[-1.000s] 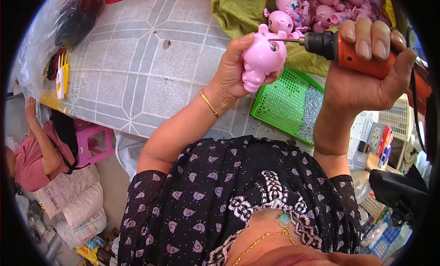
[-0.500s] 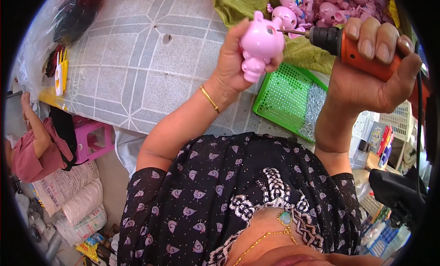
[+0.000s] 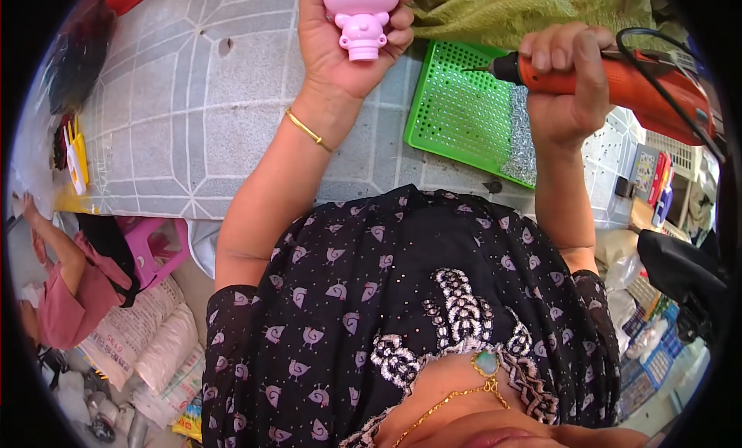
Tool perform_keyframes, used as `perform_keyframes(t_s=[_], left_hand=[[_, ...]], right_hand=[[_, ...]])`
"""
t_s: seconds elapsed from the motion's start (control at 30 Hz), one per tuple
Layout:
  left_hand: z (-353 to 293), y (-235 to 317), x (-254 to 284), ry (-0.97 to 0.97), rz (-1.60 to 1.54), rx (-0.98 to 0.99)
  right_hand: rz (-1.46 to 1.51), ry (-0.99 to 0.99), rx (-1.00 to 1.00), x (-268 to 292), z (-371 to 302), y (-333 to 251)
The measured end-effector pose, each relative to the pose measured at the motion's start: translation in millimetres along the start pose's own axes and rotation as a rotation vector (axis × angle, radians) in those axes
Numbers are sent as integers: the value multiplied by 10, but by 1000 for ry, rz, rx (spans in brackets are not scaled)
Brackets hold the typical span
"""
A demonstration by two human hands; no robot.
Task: Assembling pink toy figures using an electric screwdriver and small screws at a workbench.
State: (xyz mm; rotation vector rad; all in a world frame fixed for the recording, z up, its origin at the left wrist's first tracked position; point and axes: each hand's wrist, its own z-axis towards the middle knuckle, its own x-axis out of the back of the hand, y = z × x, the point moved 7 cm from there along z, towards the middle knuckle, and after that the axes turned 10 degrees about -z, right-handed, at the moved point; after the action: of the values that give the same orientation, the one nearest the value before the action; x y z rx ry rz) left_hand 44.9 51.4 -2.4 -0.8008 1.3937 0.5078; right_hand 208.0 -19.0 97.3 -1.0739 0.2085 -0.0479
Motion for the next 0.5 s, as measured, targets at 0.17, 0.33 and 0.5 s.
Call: perform_keyframes(t_s=[0.17, 0.33, 0.5], left_hand=[[-2, -13, 42, 13, 47, -25], [0, -12, 15, -1, 36, -27], [2, -9, 1, -9, 45, -23]], right_hand=[[-45, -12, 57, 14, 37, 92], [-22, 33, 30, -13, 72, 239], [-37, 1, 31, -40, 70, 316]])
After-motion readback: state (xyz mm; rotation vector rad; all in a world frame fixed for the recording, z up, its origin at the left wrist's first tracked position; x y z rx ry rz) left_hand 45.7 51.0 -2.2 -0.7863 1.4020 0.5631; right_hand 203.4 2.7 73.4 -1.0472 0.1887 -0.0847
